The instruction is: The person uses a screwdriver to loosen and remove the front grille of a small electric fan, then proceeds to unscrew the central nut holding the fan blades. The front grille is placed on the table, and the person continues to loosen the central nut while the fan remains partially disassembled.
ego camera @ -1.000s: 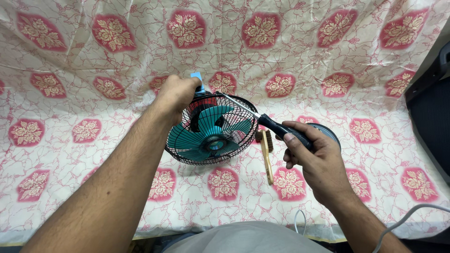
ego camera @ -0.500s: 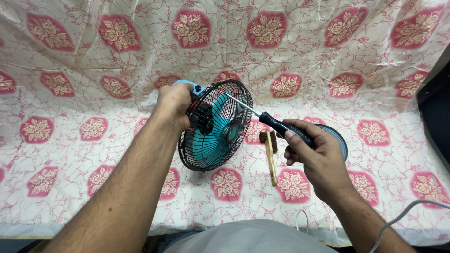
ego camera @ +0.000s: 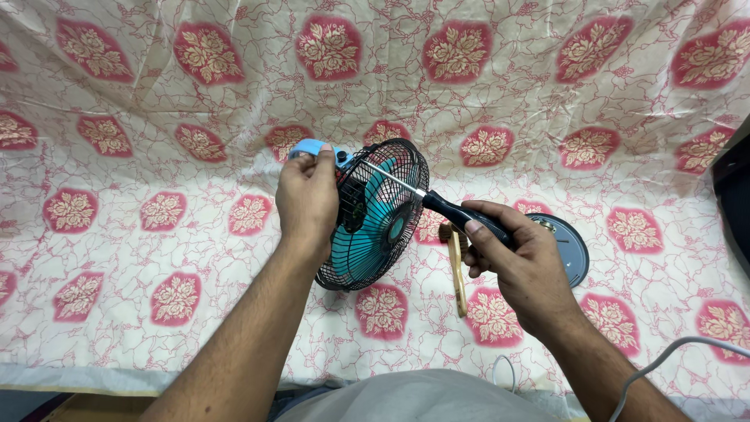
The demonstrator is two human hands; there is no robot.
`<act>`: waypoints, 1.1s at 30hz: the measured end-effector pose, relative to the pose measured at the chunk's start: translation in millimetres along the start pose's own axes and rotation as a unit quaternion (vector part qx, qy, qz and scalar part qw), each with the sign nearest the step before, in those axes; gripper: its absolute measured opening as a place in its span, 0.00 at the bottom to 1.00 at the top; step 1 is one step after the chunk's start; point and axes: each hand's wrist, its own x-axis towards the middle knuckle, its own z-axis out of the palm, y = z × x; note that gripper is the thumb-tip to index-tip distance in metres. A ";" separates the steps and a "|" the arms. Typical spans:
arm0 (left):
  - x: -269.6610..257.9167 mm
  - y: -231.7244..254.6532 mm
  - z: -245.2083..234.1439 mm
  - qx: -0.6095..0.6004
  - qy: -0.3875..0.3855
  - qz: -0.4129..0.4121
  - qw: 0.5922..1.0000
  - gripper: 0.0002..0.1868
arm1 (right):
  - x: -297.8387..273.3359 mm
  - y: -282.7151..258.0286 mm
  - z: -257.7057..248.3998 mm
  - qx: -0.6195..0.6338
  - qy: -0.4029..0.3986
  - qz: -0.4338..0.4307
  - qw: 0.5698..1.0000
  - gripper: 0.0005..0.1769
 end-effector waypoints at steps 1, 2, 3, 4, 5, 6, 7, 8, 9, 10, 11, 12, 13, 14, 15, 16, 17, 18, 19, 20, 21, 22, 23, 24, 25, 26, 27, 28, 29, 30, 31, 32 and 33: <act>-5.6 0.9 -1.0 0.014 0.023 0.032 0.999 0.33 | -0.1 0.6 -0.4 0.002 -0.002 0.000 1.000 0.21; -10.9 2.3 -1.9 0.027 0.044 0.065 0.997 0.41 | -0.3 1.1 -1.0 0.005 -0.004 0.000 1.000 0.21; -16.5 3.5 -3.7 0.083 0.011 0.077 0.993 0.43 | -0.1 1.5 -1.3 0.007 -0.007 -0.001 1.000 0.21; -22.6 4.1 -6.6 0.139 -0.021 0.089 0.986 0.45 | 0.0 2.0 -1.4 0.006 -0.010 0.000 1.000 0.21; -26.8 5.1 -8.6 0.194 -0.054 0.102 0.974 0.48 | 0.3 2.5 -1.5 0.006 -0.011 0.000 1.000 0.21; -28.3 6.6 -8.8 0.185 -0.057 0.138 0.971 0.43 | 0.5 3.0 -1.5 0.006 -0.013 0.000 1.000 0.21; -28.0 8.1 -7.8 0.174 -0.060 0.175 0.967 0.39 | 0.9 3.2 -1.7 0.009 -0.016 -0.002 1.000 0.21; -27.6 8.9 -6.9 0.164 -0.064 0.212 0.961 0.34 | 1.6 3.6 -1.7 0.011 -0.018 -0.005 1.000 0.21; -26.4 9.1 -5.9 0.161 -0.055 0.184 0.968 0.30 | 2.1 3.9 -1.9 0.014 -0.021 -0.007 1.000 0.21; -24.3 9.2 -4.6 0.158 -0.047 0.156 0.974 0.27 | 2.5 4.1 -2.3 0.015 -0.020 -0.007 1.000 0.21; -23.0 8.4 -3.6 0.154 -0.038 0.127 0.979 0.24 | 2.7 4.3 -2.7 0.016 -0.020 -0.007 1.000 0.21; -22.4 7.0 -2.8 0.149 -0.034 0.135 0.979 0.23 | 2.8 4.3 -3.0 0.017 -0.020 -0.007 1.000 0.21; -21.7 5.7 -2.0 0.144 -0.030 0.143 0.979 0.22 | 2.9 4.5 -2.9 0.018 -0.021 -0.005 1.000 0.21; -21.0 4.5 -1.2 0.138 -0.026 0.150 0.979 0.20 | 3.0 5.0 -2.2 0.018 -0.021 -0.002 1.000 0.21; -20.6 3.5 -0.6 0.132 -0.026 0.165 0.977 0.20 | 3.0 5.2 -1.7 0.018 -0.021 0.000 1.000 0.21; -20.7 2.5 -0.5 0.126 -0.026 0.180 0.975 0.20 | 2.9 5.5 -1.3 0.012 -0.021 0.003 1.000 0.21; -21.2 1.7 -0.1 0.119 -0.027 0.195 0.973 0.20 | 2.5 5.8 -1.0 0.006 -0.020 0.006 1.000 0.21; -21.9 1.0 0.4 0.120 -0.029 0.185 0.975 0.20 | 2.0 5.9 -1.1 0.000 -0.020 0.009 1.000 0.21; -22.8 0.6 0.8 0.121 -0.031 0.176 0.976 0.21 | 1.5 6.1 -0.7 0.002 -0.018 0.009 1.000 0.21; -23.6 0.3 1.2 0.122 -0.033 0.166 0.978 0.21 | 1.4 6.4 0.2 0.005 -0.017 0.009 1.000 0.21; -24.4 0.1 1.4 0.122 -0.032 0.164 0.978 0.21 | 1.2 6.5 0.8 0.007 -0.016 0.009 1.000 0.21; -25.1 -0.1 1.7 0.122 -0.031 0.162 0.979 0.21 | 0.8 6.2 0.9 0.010 -0.015 0.008 1.000 0.22; -25.5 -0.5 1.6 0.123 -0.030 0.160 0.979 0.21 | 0.1 5.8 1.0 0.014 -0.015 0.007 1.000 0.22; -25.6 -0.9 1.4 0.121 -0.030 0.168 0.978 0.21 | -0.4 5.3 1.3 0.017 -0.015 0.006 1.000 0.22; -25.5 -1.4 1.1 0.119 -0.030 0.176 0.977 0.21 | -0.9 4.7 1.8 0.015 -0.012 0.010 1.000 0.22; -25.4 -2.1 0.8 0.117 -0.029 0.184 0.976 0.21 | -1.5 4.0 2.4 0.013 -0.008 0.014 1.000 0.22; -25.3 -3.0 0.3 0.116 -0.028 0.192 0.974 0.22 | -2.1 3.4 3.1 0.012 -0.005 0.018 1.000 0.22; -25.3 -4.0 -0.2 0.115 -0.028 0.200 0.973 0.22 | -2.2 2.5 3.7 0.005 -0.008 0.017 1.000 0.22; -25.1 -5.0 -0.6 0.114 -0.026 0.208 0.971 0.22 | -1.9 1.5 4.1 -0.001 -0.011 0.015 1.000 0.22; -25.1 -5.9 -0.8 0.112 -0.025 0.211 0.971 0.22 | -2.0 0.7 4.5 -0.007 -0.014 0.014 1.000 0.22; -25.1 -6.7 -0.9 0.110 -0.024 0.214 0.970 0.22 | -2.6 0.2 4.9 -0.013 -0.012 0.011 1.000 0.22; -25.0 -7.4 -1.0 0.108 -0.022 0.217 0.970 0.22 | -3.2 -0.1 5.2 -0.019 -0.011 0.008 1.000 0.22; -24.7 -7.7 -0.9 0.110 -0.022 0.217 0.970 0.22 | -3.4 -0.4 5.3 -0.025 -0.010 0.005 1.000 0.22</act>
